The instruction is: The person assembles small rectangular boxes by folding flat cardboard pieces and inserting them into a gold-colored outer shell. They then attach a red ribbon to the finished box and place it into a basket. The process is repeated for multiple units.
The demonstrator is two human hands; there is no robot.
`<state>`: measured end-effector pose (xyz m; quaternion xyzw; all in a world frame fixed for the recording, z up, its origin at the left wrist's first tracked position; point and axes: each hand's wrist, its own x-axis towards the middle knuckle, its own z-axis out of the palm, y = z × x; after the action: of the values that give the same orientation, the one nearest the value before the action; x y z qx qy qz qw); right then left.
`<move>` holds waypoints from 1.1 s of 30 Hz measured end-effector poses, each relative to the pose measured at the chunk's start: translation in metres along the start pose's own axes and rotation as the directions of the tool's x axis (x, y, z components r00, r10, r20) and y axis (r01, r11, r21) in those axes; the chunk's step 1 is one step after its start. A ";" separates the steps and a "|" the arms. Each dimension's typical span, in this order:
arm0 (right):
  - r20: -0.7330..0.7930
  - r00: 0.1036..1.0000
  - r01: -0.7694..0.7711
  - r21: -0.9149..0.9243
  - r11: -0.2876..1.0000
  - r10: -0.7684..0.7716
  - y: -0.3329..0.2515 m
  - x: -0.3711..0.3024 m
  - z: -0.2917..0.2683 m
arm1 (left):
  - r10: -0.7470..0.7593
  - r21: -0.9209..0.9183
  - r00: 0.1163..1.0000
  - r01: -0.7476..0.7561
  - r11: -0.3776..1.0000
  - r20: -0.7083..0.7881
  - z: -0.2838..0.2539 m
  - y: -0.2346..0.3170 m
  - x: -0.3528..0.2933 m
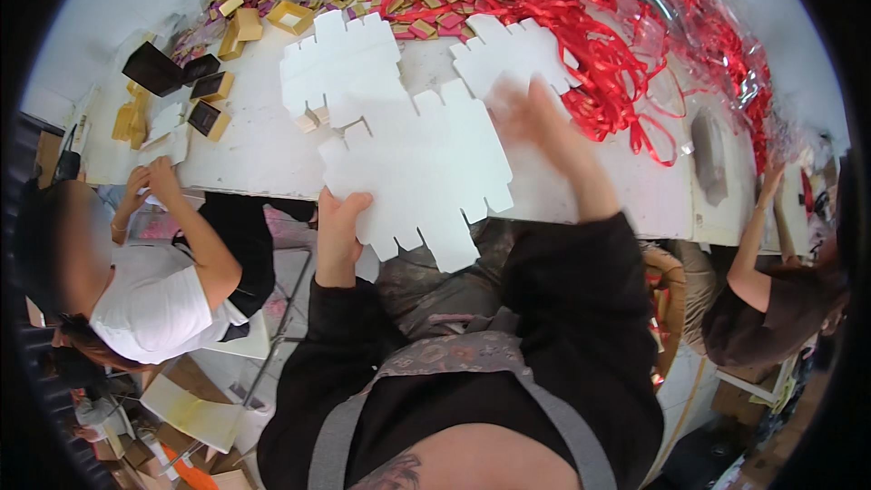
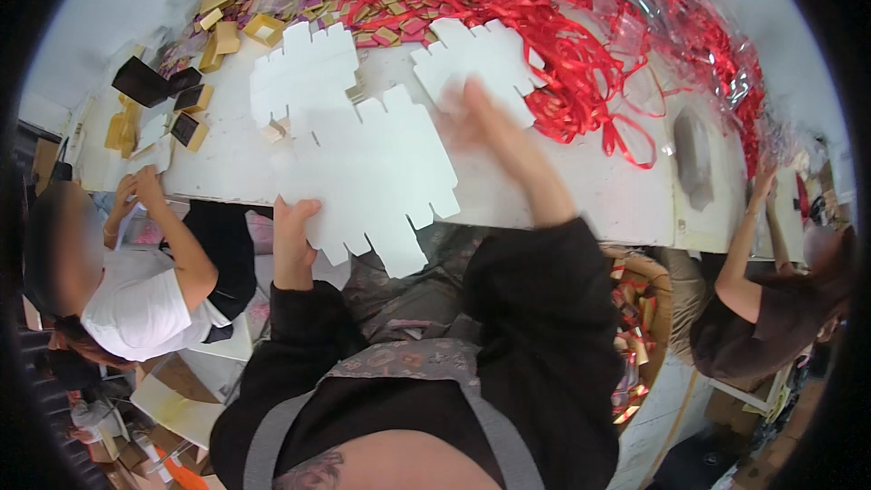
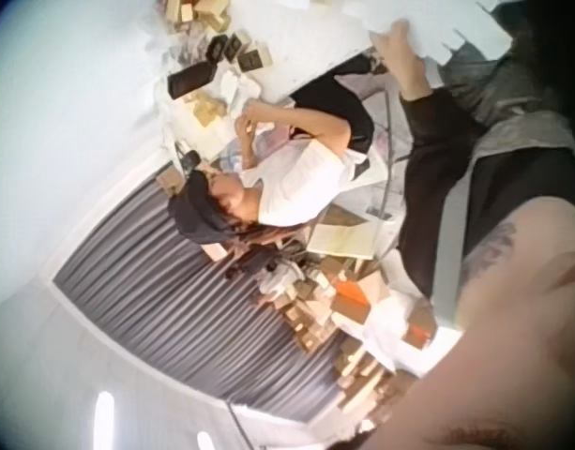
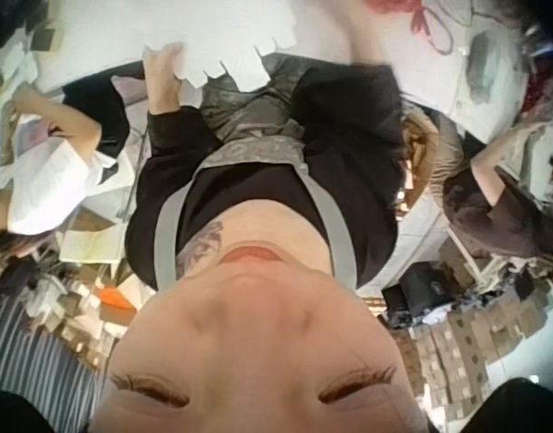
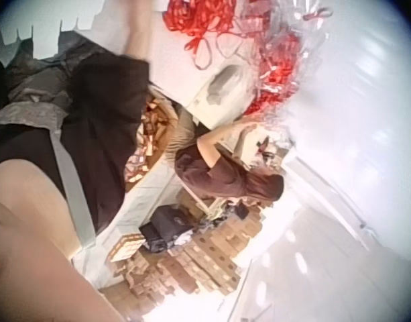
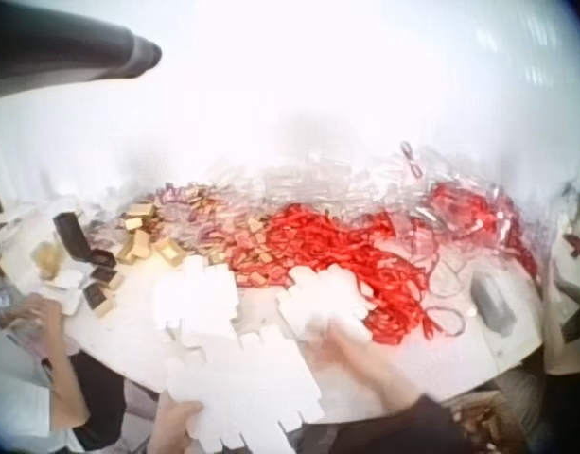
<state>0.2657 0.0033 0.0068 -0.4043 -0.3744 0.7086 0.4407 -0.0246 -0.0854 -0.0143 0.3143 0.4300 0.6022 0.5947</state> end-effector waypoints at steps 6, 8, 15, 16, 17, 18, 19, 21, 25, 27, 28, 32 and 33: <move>-0.268 0.927 0.069 -0.567 0.820 -0.263 0.063 -0.057 0.050 | -0.238 0.101 0.942 0.220 0.970 0.237 0.030 -0.020 0.024; -0.283 0.928 -0.014 -0.675 0.738 -0.242 0.059 -0.065 0.064 | -0.145 0.077 0.939 0.128 0.989 0.311 0.047 -0.029 0.027; -0.114 0.907 0.406 -0.029 0.914 -0.406 0.074 -0.068 0.075 | 0.123 0.433 0.962 -0.221 0.874 0.244 0.075 -0.051 0.021; -0.126 0.920 0.380 0.070 0.922 -0.370 0.070 -0.071 0.074 | 0.070 0.474 0.977 -0.160 0.866 0.202 0.072 -0.047 0.020; -0.145 0.945 0.308 0.088 0.947 -0.294 0.057 -0.084 0.077 | 0.013 0.519 0.989 -0.089 0.850 0.148 0.068 -0.044 0.018; -0.163 0.963 0.234 0.106 0.966 -0.215 0.050 -0.092 0.074 | 0.083 0.419 0.993 -0.113 0.901 0.089 0.066 -0.044 0.017; -0.147 0.977 0.163 0.043 0.986 -0.155 0.050 -0.093 0.064 | 0.046 0.385 0.994 -0.081 0.919 0.099 0.063 -0.045 0.015; -0.129 0.991 0.010 -0.091 0.996 -0.022 0.054 -0.090 0.044 | -0.032 0.313 0.992 -0.007 0.950 0.118 0.058 -0.049 0.013; -0.261 0.947 0.237 0.167 0.957 -0.189 0.064 -0.092 0.054 | 0.010 0.396 0.986 -0.075 0.915 0.166 0.059 -0.052 0.016; -0.296 0.935 0.239 0.116 0.964 -0.196 0.060 -0.092 0.056 | 0.004 0.319 0.986 -0.059 0.946 0.169 0.067 -0.047 0.013; -0.321 0.926 0.237 0.091 0.967 -0.197 0.060 -0.094 0.055 | 0.037 0.311 0.980 -0.098 0.945 0.197 0.069 -0.044 0.012; -0.412 0.888 0.142 -0.173 0.975 -0.202 0.057 -0.090 0.032 | 0.101 0.333 0.948 -0.204 0.920 0.302 0.066 -0.036 0.012; -0.428 0.879 0.140 -0.192 0.971 -0.211 0.050 -0.089 0.032 | 0.099 0.353 0.940 -0.219 0.910 0.327 0.061 -0.034 0.014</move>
<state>0.2455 -0.1012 -0.0034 -0.5531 -0.3525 0.5230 0.5444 0.0436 -0.0656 -0.0197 0.5473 0.4164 0.4979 0.5284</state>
